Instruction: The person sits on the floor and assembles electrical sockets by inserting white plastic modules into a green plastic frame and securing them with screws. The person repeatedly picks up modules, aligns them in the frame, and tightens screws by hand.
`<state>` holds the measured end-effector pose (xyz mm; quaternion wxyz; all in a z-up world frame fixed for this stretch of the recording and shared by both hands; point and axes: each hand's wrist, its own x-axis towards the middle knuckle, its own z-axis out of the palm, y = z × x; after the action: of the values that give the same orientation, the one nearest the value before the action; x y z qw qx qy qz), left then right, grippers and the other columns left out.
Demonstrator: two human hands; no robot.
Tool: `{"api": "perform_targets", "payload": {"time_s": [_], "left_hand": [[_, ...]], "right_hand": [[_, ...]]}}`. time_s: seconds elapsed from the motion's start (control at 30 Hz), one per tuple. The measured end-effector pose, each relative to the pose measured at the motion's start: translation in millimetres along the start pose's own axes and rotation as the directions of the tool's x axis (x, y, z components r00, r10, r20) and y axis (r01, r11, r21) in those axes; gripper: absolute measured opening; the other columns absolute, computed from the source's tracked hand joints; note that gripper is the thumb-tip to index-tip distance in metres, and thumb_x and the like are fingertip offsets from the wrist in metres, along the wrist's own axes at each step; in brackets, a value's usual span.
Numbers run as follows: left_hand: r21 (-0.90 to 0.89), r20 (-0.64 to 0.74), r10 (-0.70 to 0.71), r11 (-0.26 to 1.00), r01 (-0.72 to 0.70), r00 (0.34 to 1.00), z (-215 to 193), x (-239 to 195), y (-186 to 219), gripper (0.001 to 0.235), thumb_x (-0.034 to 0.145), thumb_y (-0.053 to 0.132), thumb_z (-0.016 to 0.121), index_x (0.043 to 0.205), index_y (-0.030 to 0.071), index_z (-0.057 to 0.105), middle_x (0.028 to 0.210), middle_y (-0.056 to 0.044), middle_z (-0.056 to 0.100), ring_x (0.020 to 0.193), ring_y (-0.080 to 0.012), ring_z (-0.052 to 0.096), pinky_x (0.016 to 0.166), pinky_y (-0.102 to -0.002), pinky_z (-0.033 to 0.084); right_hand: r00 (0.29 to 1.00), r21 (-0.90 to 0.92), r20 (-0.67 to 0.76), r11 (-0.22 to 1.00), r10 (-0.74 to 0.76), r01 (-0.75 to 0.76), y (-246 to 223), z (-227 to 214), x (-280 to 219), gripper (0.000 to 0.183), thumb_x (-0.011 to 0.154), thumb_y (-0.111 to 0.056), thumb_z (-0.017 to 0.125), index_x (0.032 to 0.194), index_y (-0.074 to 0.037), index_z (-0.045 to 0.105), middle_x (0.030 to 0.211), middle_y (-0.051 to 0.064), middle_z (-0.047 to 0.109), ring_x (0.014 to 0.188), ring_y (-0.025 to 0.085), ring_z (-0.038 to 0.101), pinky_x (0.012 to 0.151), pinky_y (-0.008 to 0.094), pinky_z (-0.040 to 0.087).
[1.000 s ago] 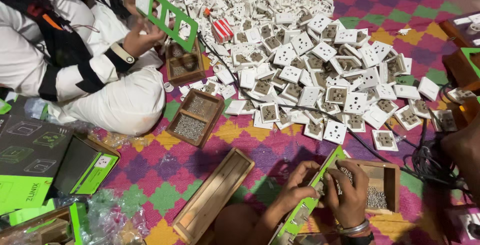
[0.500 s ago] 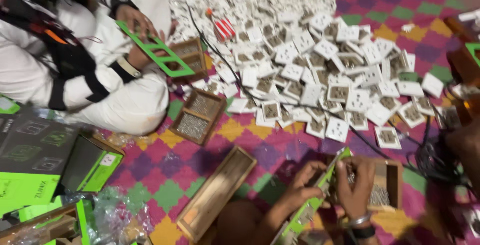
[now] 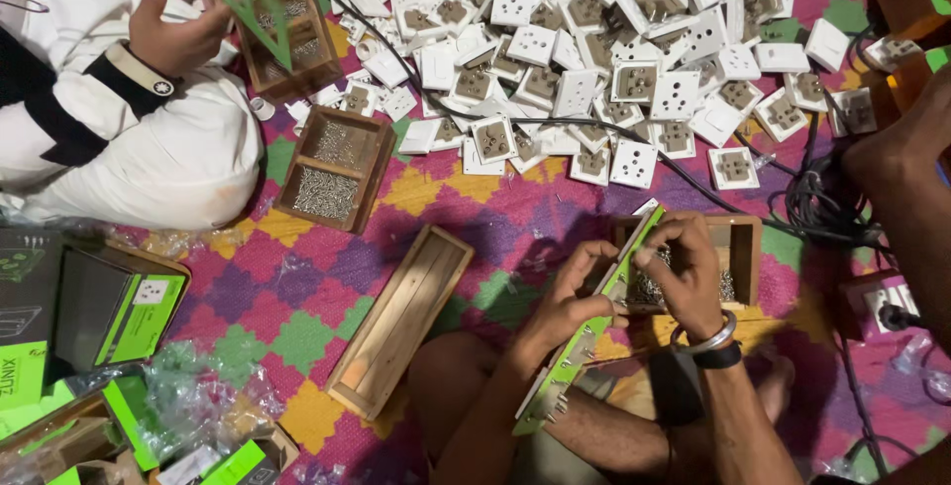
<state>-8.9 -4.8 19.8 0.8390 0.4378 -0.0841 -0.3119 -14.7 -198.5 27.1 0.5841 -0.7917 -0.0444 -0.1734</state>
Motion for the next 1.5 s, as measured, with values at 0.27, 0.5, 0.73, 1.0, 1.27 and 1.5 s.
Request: {"api": "perform_targets", "payload": {"time_s": [0.27, 0.5, 0.73, 1.0, 1.27, 1.5], "left_hand": [[0.025, 0.013, 0.021, 0.999, -0.022, 1.0, 3, -1, 0, 0.06, 0.077, -0.008, 0.059, 0.134, 0.007, 0.045, 0.138, -0.009, 0.048, 0.108, -0.0229, 0.061, 0.081, -0.038, 0.061], [-0.02, 0.027, 0.04, 0.999, -0.04, 0.999, -6, 7, -7, 0.063, 0.079, -0.006, 0.06, 0.137, 0.008, 0.042, 0.143, -0.013, 0.046, 0.123, -0.0322, 0.06, 0.084, -0.043, 0.061], [-0.349, 0.18, -0.012, 0.934, 0.075, 0.984, -9, 7, -2, 0.072, 0.082, 0.003, 0.059, 0.146, 0.016, 0.028, 0.15, -0.025, 0.046, 0.133, -0.0371, 0.056, 0.097, -0.053, 0.057], [0.008, 0.118, -0.281, 0.959, 0.282, 0.952, 15, -9, 21, 0.078, 0.09, 0.033, 0.064, 0.157, 0.01, 0.032, 0.142, -0.017, 0.056, 0.118, -0.0301, 0.063, 0.087, -0.038, 0.055], [0.932, 0.051, 0.299, 0.328, -0.153, 0.953, 15, 15, 46, 0.108, 0.069, 0.041, 0.088, 0.154, 0.001, 0.034, 0.133, -0.019, 0.06, 0.118, -0.031, 0.062, 0.096, -0.046, 0.05], [0.967, 0.041, 0.389, -0.246, 0.061, 0.92, 1, 36, 37, 0.12, 0.052, 0.041, 0.094, 0.151, 0.006, 0.037, 0.14, -0.013, 0.054, 0.112, -0.0338, 0.057, 0.091, -0.055, 0.044]], "right_hand": [[0.999, 0.056, -0.03, 0.998, 0.028, -0.026, 1, -2, 0, 0.02, 0.087, -0.004, 0.074, 0.096, -0.003, 0.056, 0.103, 0.007, 0.054, 0.094, 0.014, 0.053, 0.086, 0.028, 0.045], [0.946, 0.258, -0.153, 0.936, 0.285, -0.24, 21, -16, 3, 0.018, 0.107, -0.015, 0.059, 0.117, -0.001, 0.062, 0.102, 0.002, 0.067, 0.09, 0.01, 0.06, 0.082, 0.027, 0.05], [0.867, 0.331, 0.028, 0.813, 0.498, -0.478, 30, -27, 4, 0.026, 0.101, -0.008, 0.06, 0.126, 0.001, 0.062, 0.092, 0.004, 0.065, 0.077, 0.011, 0.061, 0.071, 0.025, 0.052], [0.876, 0.457, 0.093, 0.762, 0.473, -0.459, 22, -26, 15, 0.024, 0.102, -0.004, 0.063, 0.124, 0.004, 0.06, 0.094, 0.004, 0.065, 0.078, 0.01, 0.062, 0.07, 0.025, 0.052], [0.939, 0.167, -0.088, 0.934, 0.333, -0.315, 41, -47, 15, 0.024, 0.099, -0.01, 0.066, 0.122, -0.003, 0.066, 0.104, 0.007, 0.073, 0.09, 0.015, 0.07, 0.076, 0.031, 0.056], [0.944, -0.78, 0.122, 0.617, 0.308, -0.101, 55, -6, -28, 0.027, 0.084, -0.023, 0.078, 0.105, -0.006, 0.073, 0.101, 0.02, 0.07, 0.08, 0.044, 0.068, 0.068, 0.054, 0.054]]}}
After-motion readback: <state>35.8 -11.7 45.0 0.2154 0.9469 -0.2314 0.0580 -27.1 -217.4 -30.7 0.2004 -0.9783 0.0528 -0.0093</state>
